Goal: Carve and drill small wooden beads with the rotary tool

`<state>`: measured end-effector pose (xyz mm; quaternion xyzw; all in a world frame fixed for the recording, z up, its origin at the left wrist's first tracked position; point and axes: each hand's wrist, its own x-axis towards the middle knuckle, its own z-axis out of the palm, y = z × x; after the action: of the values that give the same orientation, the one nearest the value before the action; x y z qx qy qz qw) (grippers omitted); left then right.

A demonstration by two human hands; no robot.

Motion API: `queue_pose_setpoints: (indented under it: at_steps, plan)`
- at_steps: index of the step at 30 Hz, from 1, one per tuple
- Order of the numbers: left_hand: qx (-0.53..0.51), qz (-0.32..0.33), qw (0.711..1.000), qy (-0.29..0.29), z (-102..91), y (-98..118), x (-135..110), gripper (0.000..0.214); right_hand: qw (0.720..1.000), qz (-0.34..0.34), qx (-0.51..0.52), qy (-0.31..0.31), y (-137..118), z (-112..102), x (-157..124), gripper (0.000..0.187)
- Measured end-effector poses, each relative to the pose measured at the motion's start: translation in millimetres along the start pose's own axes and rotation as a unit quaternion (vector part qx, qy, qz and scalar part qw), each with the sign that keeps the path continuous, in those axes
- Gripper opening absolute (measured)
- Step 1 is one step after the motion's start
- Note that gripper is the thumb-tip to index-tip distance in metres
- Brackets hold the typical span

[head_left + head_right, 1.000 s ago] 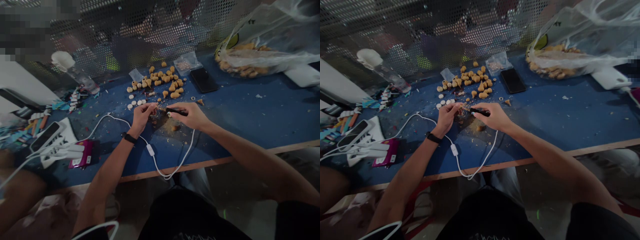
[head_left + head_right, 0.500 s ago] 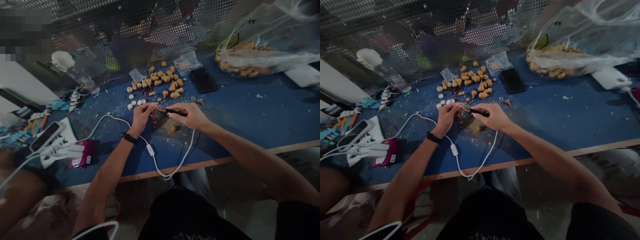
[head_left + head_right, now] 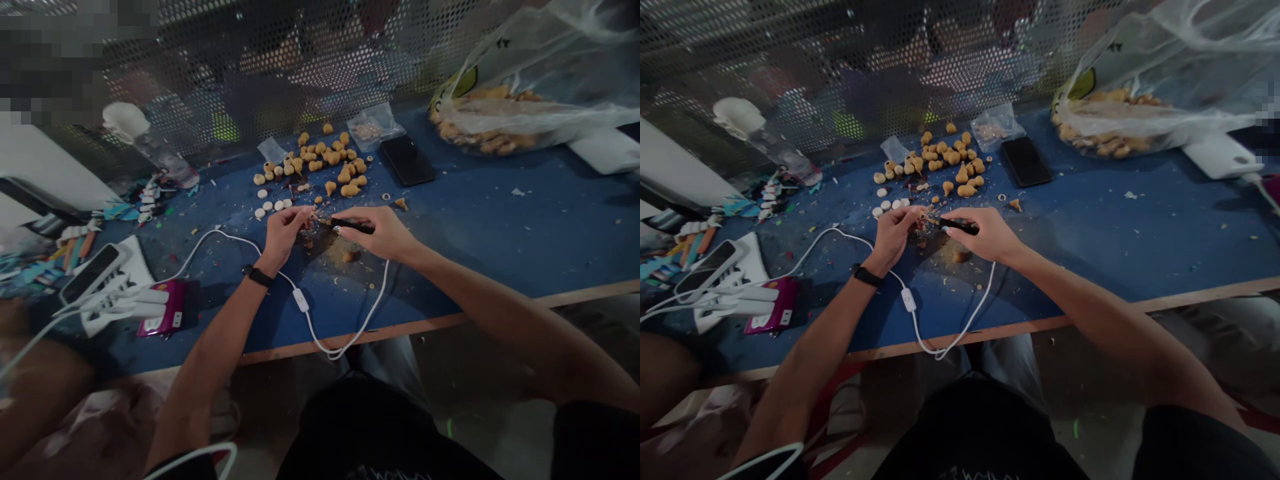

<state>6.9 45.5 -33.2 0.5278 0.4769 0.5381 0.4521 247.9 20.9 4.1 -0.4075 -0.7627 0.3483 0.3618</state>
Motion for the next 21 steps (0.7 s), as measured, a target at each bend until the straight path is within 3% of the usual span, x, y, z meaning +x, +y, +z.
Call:
queue_pose_setpoints:
  at_steps: [21]
  plan:
    - [-0.023, -0.002, 1.0, 0.002, 0.6, -0.4, 0.7, 0.037, 1.0, 0.007, -0.01, 0.008, 1.7, -1.5, 1.0, 0.031]
